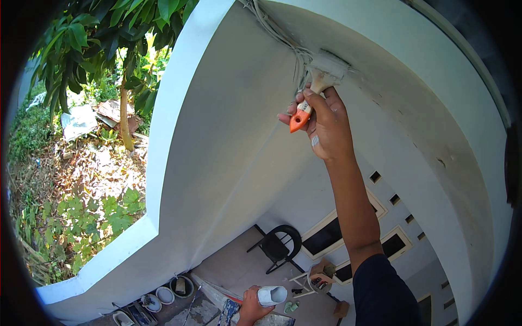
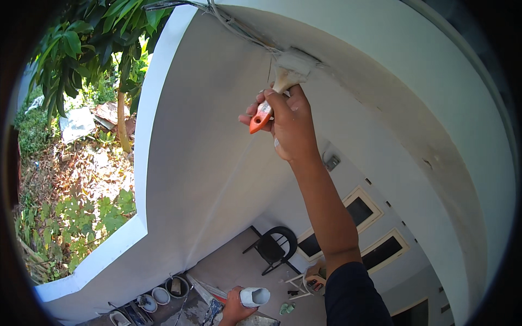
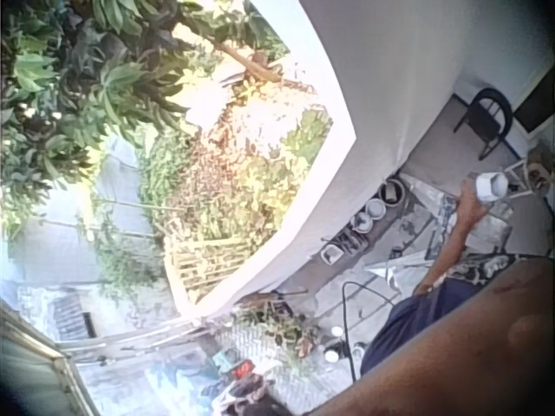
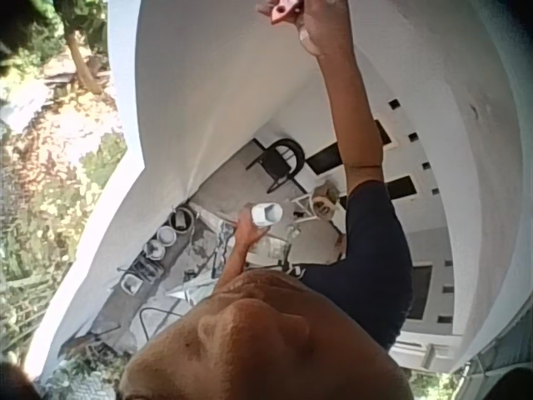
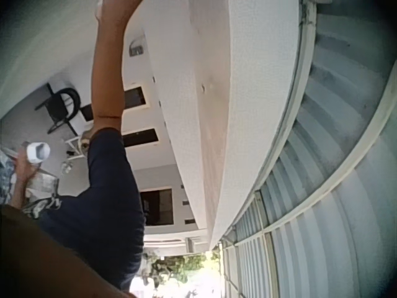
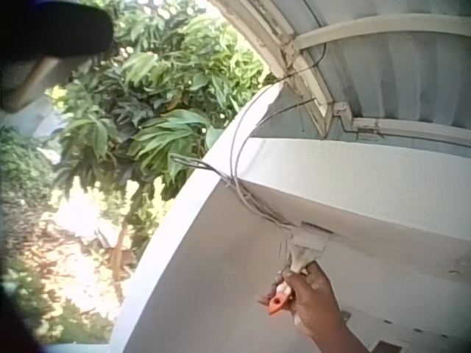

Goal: The person paints a wall with white paint using a paintbrush, carefully painting around exposed wires.

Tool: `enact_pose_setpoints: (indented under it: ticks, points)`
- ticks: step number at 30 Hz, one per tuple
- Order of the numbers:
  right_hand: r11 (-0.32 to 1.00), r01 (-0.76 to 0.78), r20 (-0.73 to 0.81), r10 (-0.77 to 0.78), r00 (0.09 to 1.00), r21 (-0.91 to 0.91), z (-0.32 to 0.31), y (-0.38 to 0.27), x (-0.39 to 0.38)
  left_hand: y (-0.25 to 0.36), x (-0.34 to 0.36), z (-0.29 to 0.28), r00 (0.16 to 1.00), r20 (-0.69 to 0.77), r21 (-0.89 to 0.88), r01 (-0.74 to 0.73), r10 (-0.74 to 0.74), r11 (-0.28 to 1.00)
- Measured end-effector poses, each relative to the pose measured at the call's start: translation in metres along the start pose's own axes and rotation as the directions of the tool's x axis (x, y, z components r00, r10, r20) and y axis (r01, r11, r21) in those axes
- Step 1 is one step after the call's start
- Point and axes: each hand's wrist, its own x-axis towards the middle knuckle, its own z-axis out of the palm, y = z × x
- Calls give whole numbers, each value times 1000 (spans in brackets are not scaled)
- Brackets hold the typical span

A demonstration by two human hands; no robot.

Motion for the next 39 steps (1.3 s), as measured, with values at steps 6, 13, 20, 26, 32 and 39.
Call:
enact_pose_setpoints:
  ticks: [6, 13, 20, 26, 32, 39]
  points:
    - [987, -131, 61, 137, 989, -94, -28, 31, -12, -5, -1, 2, 999, -44, 16, -27, 28, 999]
    - [995, -92, -202, 99, 974, 43, -74, 23, 49, 4, -1, 2, 995, -91, 43, -30, 34, 999]
    - [978, 85, 37, -79, 996, -191, -20, 6, -7, 2, 6, -1, 999, -40, 30, -21, 23, 999]
    - [738, 203, 164, -126, 978, -643, -45, 35, -12, -2, 2, 0, 1000, 1, 12, -24, 24, 1000]
    - [396, 357, 170, -433, 885, -846, -80, 32, 35, 22, -1, -5, 994, -84, 73, -60, 66, 996]
    - [658, 143, -124, -342, 932, -739, -140, 66, 37, 22, 1, -3, 991, -81, 25, -105, 106, 994]
